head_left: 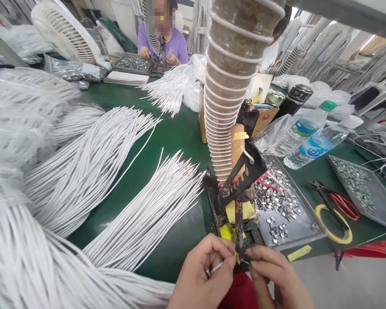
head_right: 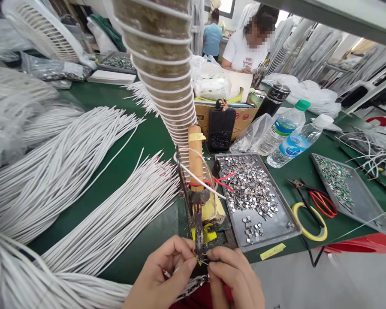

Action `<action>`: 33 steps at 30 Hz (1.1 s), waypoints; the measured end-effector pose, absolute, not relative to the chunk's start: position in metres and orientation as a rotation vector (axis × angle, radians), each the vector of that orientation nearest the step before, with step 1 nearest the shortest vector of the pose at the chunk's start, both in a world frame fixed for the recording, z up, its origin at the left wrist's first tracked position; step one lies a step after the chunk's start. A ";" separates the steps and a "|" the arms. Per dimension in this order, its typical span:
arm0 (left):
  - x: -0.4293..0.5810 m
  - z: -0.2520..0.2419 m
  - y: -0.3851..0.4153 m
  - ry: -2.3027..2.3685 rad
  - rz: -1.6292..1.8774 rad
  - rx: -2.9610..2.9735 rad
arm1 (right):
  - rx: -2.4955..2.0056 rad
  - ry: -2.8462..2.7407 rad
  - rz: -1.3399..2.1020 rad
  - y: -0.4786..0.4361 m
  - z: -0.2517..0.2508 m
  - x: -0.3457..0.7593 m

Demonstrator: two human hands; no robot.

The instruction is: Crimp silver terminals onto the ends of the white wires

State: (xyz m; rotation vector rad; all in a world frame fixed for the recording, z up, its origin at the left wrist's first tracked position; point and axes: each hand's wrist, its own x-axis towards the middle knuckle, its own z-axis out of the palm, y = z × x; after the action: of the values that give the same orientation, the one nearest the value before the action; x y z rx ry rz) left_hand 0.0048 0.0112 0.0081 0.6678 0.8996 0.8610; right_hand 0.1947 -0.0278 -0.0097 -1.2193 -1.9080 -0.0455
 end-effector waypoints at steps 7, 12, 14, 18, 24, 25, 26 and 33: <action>0.004 0.010 0.014 0.872 0.889 0.669 | -1.311 -1.840 -0.117 -0.031 -0.009 0.185; 0.005 0.015 0.015 0.905 0.897 0.679 | -1.436 -1.676 -0.114 -0.035 -0.008 0.168; 0.005 0.018 0.014 0.943 0.891 0.722 | -1.416 -1.638 -0.098 -0.035 -0.009 0.162; 0.006 0.022 0.011 0.985 0.920 0.805 | -1.438 -1.609 -0.088 -0.034 -0.009 0.156; 0.006 0.009 0.003 0.982 0.925 0.884 | -1.258 -1.778 0.040 -0.027 -0.004 0.174; 0.006 0.006 0.001 0.984 0.923 0.893 | -1.236 -1.796 0.047 -0.026 -0.004 0.178; 0.007 0.003 -0.001 0.988 0.926 0.899 | -1.225 -1.801 0.058 -0.026 -0.004 0.181; 0.011 -0.011 -0.009 0.965 0.925 0.980 | -1.275 -1.803 0.175 -0.030 0.008 0.191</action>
State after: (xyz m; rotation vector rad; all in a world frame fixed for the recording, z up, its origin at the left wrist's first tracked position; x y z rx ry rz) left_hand 0.0110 -0.0090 -0.0105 0.9795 0.9654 0.9246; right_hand 0.1913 -0.0301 0.0076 -1.2753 -1.8032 0.1749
